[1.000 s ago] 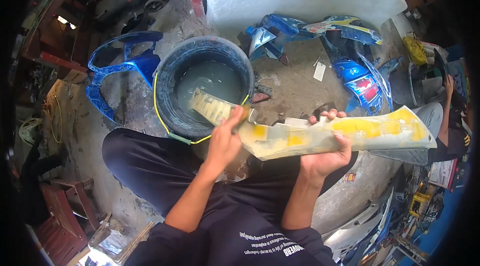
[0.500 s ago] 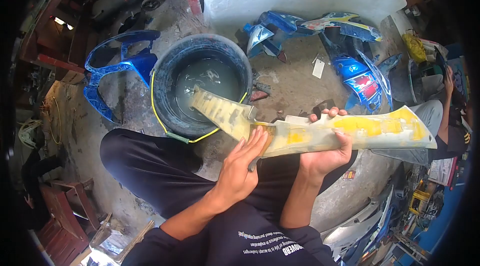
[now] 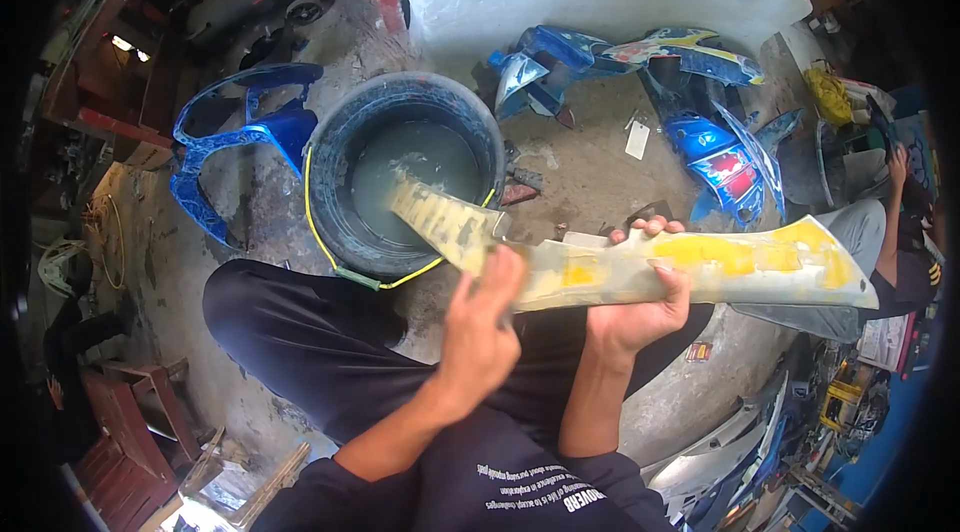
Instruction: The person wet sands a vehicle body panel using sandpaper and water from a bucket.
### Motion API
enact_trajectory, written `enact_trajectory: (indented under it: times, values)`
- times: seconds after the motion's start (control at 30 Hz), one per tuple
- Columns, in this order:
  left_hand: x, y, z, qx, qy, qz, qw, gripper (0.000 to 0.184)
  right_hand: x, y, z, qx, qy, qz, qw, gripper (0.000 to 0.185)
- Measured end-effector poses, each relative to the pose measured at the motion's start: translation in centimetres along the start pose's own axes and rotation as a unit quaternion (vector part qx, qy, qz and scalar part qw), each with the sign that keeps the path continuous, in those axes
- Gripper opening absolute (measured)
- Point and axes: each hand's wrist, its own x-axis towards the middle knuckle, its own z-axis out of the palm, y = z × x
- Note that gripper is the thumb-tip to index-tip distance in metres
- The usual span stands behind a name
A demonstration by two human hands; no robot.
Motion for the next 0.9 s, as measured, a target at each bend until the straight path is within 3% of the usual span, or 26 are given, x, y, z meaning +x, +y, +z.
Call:
enact_trajectory:
  times: [0.13,0.2,0.33,0.53,0.63,0.77,0.9]
  values:
    - [-0.4,1.1,-0.2,0.005,0.006,0.002,1.0,0.076,0.0,-0.3,0.2,0.003,0.018,0.006,1.0,0.048]
    - [1.3,-1.0,-0.4,0.021,0.012,-0.087,0.996,0.075,0.0,-0.3,-0.2,-0.004,0.028,0.007,1.0,0.048]
    - [-1.4,2.1,-0.5,-0.017,-0.034,0.038,0.999,0.071,-0.3,-0.4,-0.2,0.001,0.027,0.005,1.0,0.048]
    - [-0.1,1.1,-0.2,0.017,0.0,-0.047,0.999,0.075,-0.1,0.1,-0.3,0.007,0.033,0.009,0.999,0.047]
    - [-1.3,2.7,-1.4,-0.014,-0.049,0.051,0.997,0.074,0.0,-0.5,0.2,0.016,0.02,0.014,1.0,0.047]
    - [0.4,-0.6,-0.9,0.009,-0.022,-0.039,0.999,0.076,0.0,-0.2,-0.4,0.015,0.034,0.017,0.999,0.047]
    - [-1.6,2.4,-1.2,-0.018,-0.037,0.034,0.999,0.074,-0.1,-0.2,0.3,0.008,0.03,0.018,0.999,0.047]
